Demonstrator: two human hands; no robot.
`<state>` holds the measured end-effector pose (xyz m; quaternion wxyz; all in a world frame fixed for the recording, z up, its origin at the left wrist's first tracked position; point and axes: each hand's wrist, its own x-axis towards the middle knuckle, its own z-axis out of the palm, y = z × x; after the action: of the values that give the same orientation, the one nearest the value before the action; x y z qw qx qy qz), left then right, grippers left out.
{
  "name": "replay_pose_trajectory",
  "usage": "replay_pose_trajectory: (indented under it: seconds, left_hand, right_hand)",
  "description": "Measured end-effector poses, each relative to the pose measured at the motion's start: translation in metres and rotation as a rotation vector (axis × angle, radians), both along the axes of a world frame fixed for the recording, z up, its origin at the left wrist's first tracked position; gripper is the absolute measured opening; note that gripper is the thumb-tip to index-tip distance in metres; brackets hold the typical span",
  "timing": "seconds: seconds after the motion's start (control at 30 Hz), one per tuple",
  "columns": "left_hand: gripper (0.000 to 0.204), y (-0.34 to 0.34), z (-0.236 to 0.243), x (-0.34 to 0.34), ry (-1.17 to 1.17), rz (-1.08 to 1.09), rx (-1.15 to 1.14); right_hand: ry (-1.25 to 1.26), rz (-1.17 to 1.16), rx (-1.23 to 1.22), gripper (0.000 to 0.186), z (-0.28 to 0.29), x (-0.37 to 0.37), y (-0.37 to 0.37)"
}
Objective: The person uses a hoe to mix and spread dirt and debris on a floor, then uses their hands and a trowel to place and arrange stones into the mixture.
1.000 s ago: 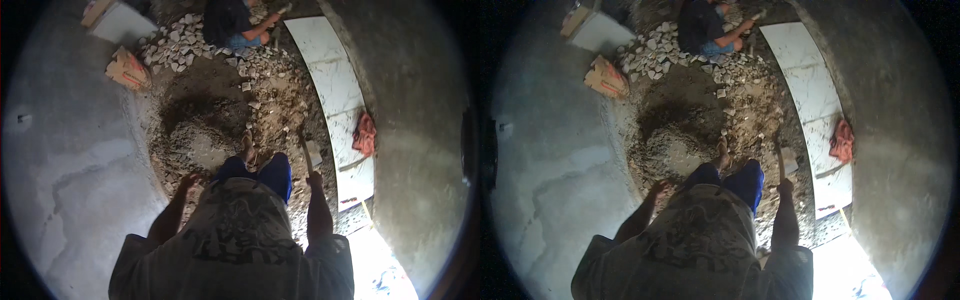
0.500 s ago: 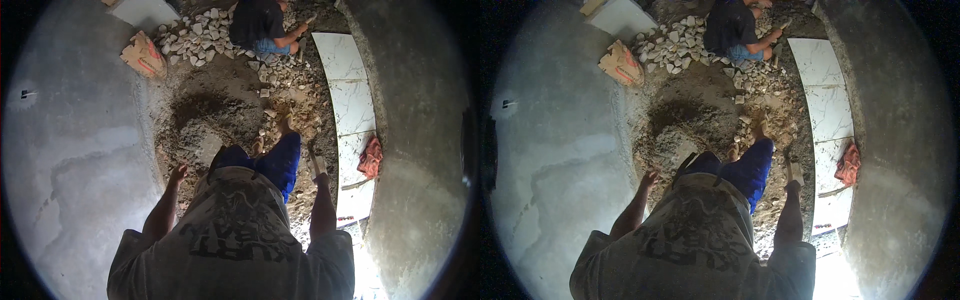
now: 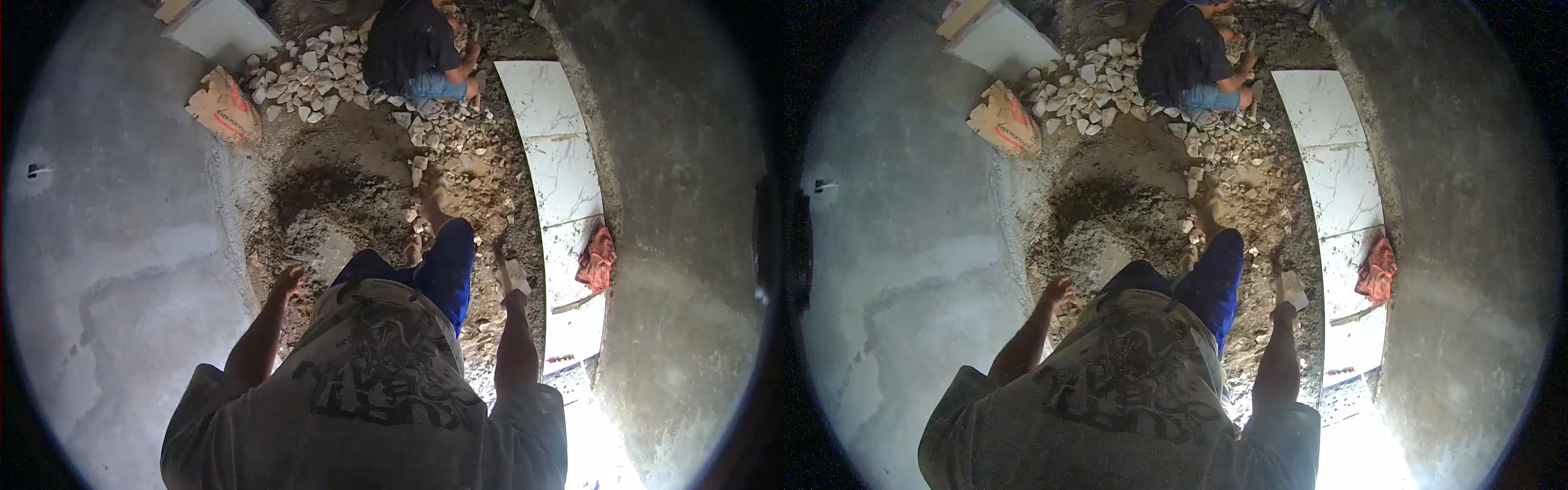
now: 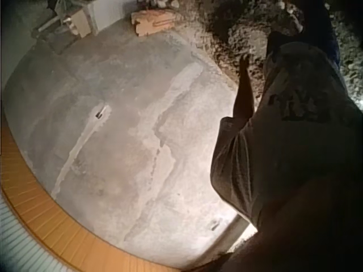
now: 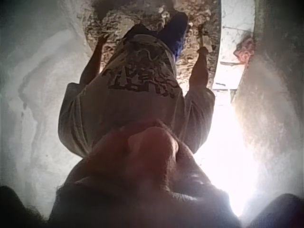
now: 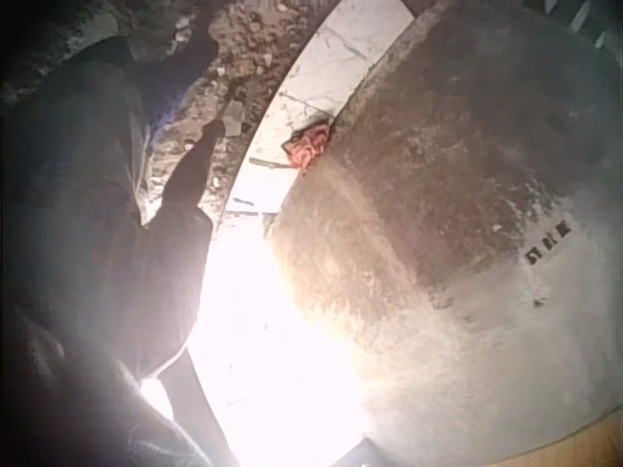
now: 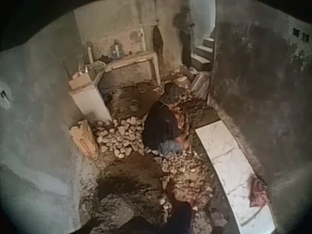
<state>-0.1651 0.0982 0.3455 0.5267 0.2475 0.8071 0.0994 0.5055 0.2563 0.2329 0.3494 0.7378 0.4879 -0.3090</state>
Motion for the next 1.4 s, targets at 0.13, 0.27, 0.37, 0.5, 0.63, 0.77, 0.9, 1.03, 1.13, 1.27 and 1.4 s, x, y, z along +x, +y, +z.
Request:
replay_pose_trajectory:
  seconds: [0.13, 0.27, 0.37, 0.5, 0.63, 0.77, 0.9, 1.03, 1.13, 1.27, 1.4]
  left_hand:
    - [0.035, 0.022, 0.005, -0.005, -0.076, 0.356, 0.171]
    - [0.031, -0.014, -0.004, -0.001, -0.066, 0.398, 0.100]
    - [0.032, -0.039, -0.005, 0.013, -0.163, 0.619, -0.059]
    - [0.034, -0.040, -0.003, 0.031, -0.086, 0.496, -0.236]
    - [0.030, -0.019, 0.001, 0.022, -0.103, 0.479, -0.172]
    - [0.028, -0.001, -0.011, -0.004, -0.223, 0.596, 0.099]
    - [0.039, 0.032, 0.012, 0.016, -0.094, 0.394, -0.031]
    - [0.035, 0.021, 0.000, 0.010, -0.186, 0.414, -0.013]
    - [0.038, 0.017, -0.005, 0.011, -0.138, 0.281, -0.131]
    - [0.039, 0.037, 0.009, 0.012, -0.079, 0.268, 0.018]
    - [0.041, 0.049, 0.004, 0.007, -0.102, 0.330, 0.052]
  right_hand:
    - [0.017, 0.055, 0.031, 0.046, -0.022, 0.026, 0.004]
    - [0.007, 0.094, 0.005, 0.042, -0.022, 0.019, 0.007]
    - [0.038, -0.007, -0.008, 0.043, -0.014, 0.019, 0.000]
    - [-0.050, 0.091, -0.010, 0.042, -0.014, 0.016, -0.005]
    - [0.051, -0.036, -0.008, 0.038, 0.002, -0.014, 0.000]
    - [0.007, 0.005, -0.066, 0.033, 0.005, -0.028, 0.004]
    - [-0.057, 0.089, 0.036, 0.037, -0.009, -0.006, -0.005]
    - [-0.048, -0.005, 0.035, 0.038, -0.006, 0.009, 0.000]
    - [-0.019, -0.032, 0.077, 0.035, 0.008, 0.007, -0.003]
    - [0.003, -0.139, 0.086, 0.029, 0.021, -0.018, -0.014]
    - [-0.079, -0.076, -0.032, 0.024, 0.024, -0.035, -0.018]
